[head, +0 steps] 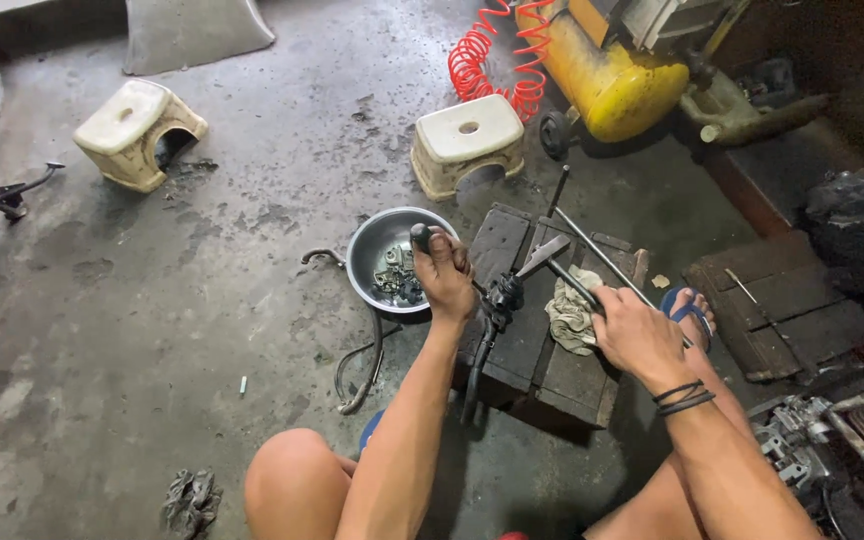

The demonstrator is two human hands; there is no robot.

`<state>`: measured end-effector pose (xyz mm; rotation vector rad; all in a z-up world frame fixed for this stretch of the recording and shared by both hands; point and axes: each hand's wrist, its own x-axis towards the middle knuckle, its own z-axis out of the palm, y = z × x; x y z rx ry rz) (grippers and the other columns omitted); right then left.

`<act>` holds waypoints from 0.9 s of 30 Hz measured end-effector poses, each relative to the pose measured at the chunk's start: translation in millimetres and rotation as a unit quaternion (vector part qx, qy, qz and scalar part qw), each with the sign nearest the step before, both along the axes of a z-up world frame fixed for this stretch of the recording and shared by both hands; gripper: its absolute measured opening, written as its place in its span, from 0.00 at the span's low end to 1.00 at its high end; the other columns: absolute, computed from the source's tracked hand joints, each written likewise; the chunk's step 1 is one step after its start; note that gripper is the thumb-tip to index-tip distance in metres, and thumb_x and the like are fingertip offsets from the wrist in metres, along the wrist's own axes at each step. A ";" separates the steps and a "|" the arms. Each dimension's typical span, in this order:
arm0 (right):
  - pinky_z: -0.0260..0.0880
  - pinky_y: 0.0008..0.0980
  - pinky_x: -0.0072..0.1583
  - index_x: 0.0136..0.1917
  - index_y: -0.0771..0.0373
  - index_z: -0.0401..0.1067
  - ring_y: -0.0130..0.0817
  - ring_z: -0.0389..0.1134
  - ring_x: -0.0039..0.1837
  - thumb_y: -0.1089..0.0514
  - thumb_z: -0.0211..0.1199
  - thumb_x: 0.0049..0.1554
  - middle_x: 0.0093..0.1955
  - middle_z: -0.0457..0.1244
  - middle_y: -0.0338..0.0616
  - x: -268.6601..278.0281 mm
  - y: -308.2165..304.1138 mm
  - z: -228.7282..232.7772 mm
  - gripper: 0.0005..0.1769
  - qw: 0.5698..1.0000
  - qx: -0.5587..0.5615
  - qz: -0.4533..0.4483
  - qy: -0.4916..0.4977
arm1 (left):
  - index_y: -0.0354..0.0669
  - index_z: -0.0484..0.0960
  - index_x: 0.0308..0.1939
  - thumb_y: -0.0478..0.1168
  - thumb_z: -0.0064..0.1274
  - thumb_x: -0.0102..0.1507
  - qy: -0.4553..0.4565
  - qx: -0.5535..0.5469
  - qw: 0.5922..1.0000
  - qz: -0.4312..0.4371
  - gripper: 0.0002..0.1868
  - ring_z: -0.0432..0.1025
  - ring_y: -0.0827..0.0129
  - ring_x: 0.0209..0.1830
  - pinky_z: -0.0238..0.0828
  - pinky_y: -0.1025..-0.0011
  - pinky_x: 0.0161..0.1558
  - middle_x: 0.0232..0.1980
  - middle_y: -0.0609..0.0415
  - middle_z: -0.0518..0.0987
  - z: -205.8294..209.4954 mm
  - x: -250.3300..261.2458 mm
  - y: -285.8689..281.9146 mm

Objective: The person sits on the floor and uses a hammer and a metal rod to tap and adjust a small mechanical component. They repeatedly strike the part and rotate it to work on different sides.

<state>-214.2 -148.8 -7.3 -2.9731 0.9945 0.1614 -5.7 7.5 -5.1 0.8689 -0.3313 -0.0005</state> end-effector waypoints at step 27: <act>0.76 0.55 0.61 0.75 0.49 0.65 0.59 0.73 0.62 0.46 0.49 0.64 0.61 0.71 0.55 14.1 -0.6 48.7 0.28 0.995 0.088 -0.003 0.052 | 0.50 0.75 0.58 0.49 0.49 0.64 -0.349 0.694 0.609 -0.161 0.20 0.79 0.44 0.49 0.76 0.47 0.52 0.47 0.44 0.84 23.4 4.2 63.6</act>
